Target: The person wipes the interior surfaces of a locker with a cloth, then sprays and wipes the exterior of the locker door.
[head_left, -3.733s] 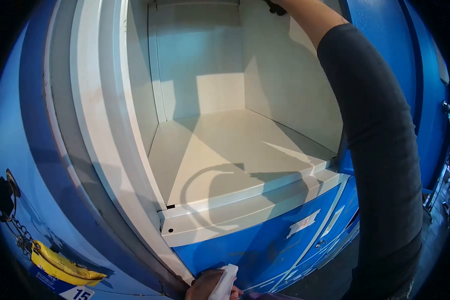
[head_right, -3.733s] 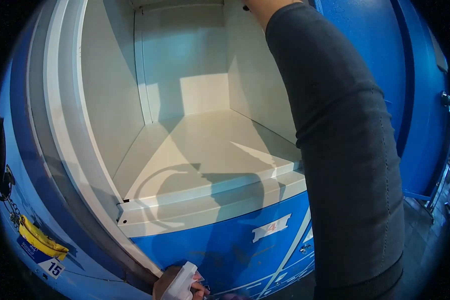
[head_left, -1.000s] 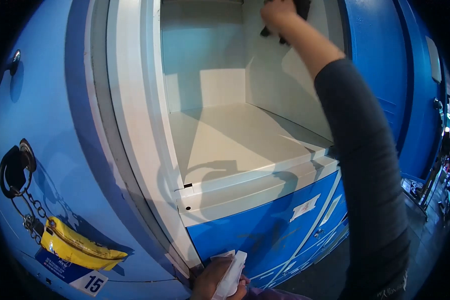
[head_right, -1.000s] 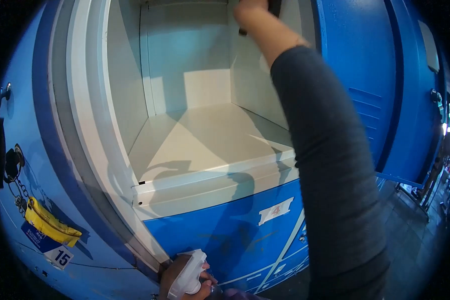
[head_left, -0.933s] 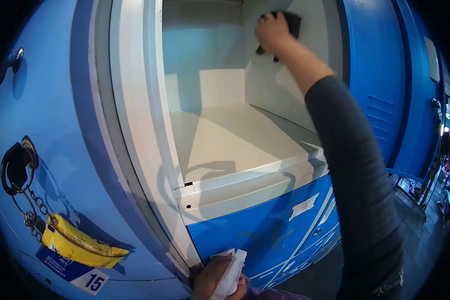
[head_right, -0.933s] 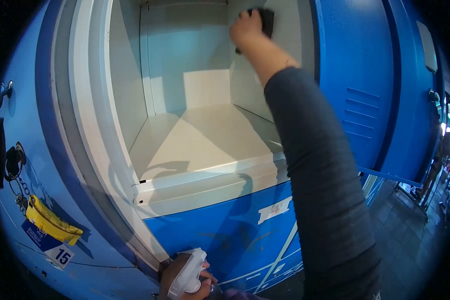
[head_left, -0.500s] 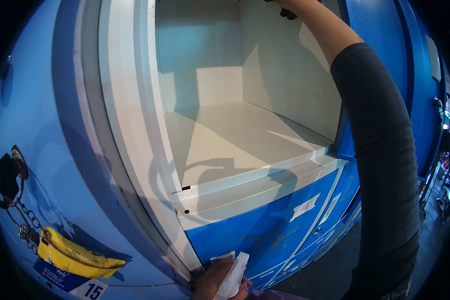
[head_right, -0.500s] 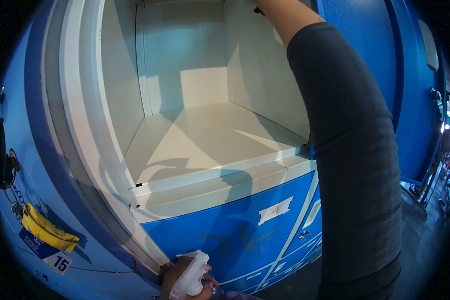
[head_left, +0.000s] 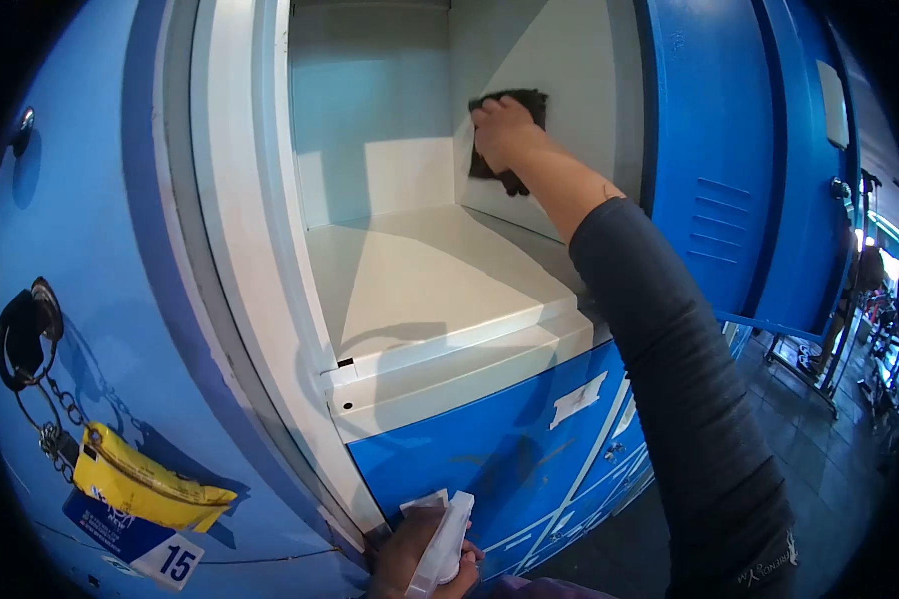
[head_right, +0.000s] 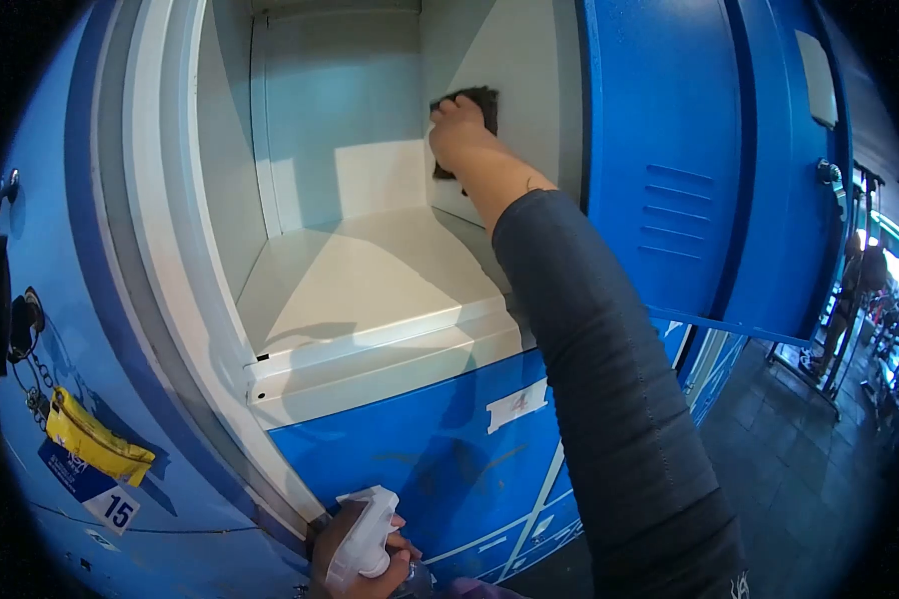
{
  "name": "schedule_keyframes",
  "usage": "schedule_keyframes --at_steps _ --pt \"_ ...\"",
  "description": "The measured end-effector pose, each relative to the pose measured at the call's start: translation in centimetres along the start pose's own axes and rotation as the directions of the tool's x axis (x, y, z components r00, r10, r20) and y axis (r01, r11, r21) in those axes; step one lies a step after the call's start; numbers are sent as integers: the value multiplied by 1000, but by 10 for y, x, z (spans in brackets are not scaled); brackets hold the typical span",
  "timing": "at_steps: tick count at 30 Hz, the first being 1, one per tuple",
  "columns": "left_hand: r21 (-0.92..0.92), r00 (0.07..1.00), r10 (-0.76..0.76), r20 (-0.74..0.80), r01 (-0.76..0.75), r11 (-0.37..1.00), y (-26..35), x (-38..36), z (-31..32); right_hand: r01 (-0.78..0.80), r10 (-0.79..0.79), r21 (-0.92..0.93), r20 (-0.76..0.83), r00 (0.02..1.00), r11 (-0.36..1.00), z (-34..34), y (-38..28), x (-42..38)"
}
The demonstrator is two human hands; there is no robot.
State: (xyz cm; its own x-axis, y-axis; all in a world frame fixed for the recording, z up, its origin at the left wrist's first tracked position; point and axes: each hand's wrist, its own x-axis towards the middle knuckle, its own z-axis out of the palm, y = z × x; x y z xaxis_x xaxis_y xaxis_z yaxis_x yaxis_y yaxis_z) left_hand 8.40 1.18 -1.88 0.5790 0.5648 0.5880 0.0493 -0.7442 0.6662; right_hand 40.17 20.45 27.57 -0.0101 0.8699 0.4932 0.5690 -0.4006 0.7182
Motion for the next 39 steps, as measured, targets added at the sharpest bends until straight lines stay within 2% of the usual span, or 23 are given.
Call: schedule_keyframes --at_steps 1,2,5,6,7,10,12,13,14,15,16,17,19,22,25,28,30,32,34,35,36,37,39 --pt "99 997 79 -21 -77 992 -2 0 0 -71 72 -81 8 997 994 -11 7 -4" --pt "141 991 126 -45 -119 983 -1 -1 0 -169 152 -132 -128 980 977 -16 19 -3" --pt "254 971 223 -85 -196 947 1 0 2 -339 334 -179 -60 941 923 -77 75 -12" --pt "274 971 228 -75 -200 941 0 0 2 -435 433 -40 -50 900 900 -85 102 -3" --pt "292 970 234 -64 -206 934 0 1 2 -425 403 -214 -138 905 879 -102 118 -11" --pt "62 997 72 -19 -71 996 -2 1 1 -390 357 -282 -163 920 877 -126 126 -39" --pt "128 991 132 -27 -128 984 3 3 -2 -410 408 -358 -85 909 839 -117 112 -31" --pt "161 986 163 -31 -156 975 5 4 -4 -397 357 -347 -175 917 850 -89 112 -20" --pt "103 992 124 -23 -121 987 2 1 -3 -346 303 -339 -174 937 875 -80 93 -41" --pt "44 996 87 -13 -87 995 -2 -2 -2 -245 263 -409 -13 965 879 -81 70 -56" --pt "-14 999 53 -3 -53 999 -6 -3 -1 -192 238 -400 68 969 896 -76 50 -73" --pt "21 995 99 9 -100 995 -6 -3 -3 -154 211 -402 101 972 903 -72 32 -92" --pt "95 981 188 44 -192 977 -5 -3 -7 -134 209 -448 121 970 884 -57 0 -124" --pt "30 989 136 49 -138 990 -6 -4 -5 -116 156 -430 58 986 895 -45 -13 -145" --pt "-33 988 141 58 -140 990 9 3 -13 -156 236 -349 201 951 924 -64 -2 -114" --pt "-54 994 96 50 -93 994 3 -2 -9 -239 324 -405 154 934 883 -81 15 -79" --pt "38 985 172 30 -174 984 -1 -4 -6 -301 365 -345 136 921 889 -78 30 -49" --pt "90 971 239 1 -238 967 -3 -1 -4 -373 428 -255 214 878 892 -92 19 -39" --pt "106 953 299 -43 -294 950 -3 3 -4 -351 429 -331 203 880 876 -85 1 -54" --pt "90 964 264 -31 -260 961 -3 2 -4 -361 437 -350 167 884 864 -76 -11 -63" --pt "74 974 226 -16 -224 972 -4 -1 -4 -240 364 -418 246 898 876 -82 -23 -89" --pt "60 982 191 -3 -191 980 -4 -3 -4 -304 395 -420 148 907 855 -60 -34 -96" --pt "67 985 168 47 -171 983 -1 1 -8 -258 369 -441 188 910 860 -50 -46 -113"
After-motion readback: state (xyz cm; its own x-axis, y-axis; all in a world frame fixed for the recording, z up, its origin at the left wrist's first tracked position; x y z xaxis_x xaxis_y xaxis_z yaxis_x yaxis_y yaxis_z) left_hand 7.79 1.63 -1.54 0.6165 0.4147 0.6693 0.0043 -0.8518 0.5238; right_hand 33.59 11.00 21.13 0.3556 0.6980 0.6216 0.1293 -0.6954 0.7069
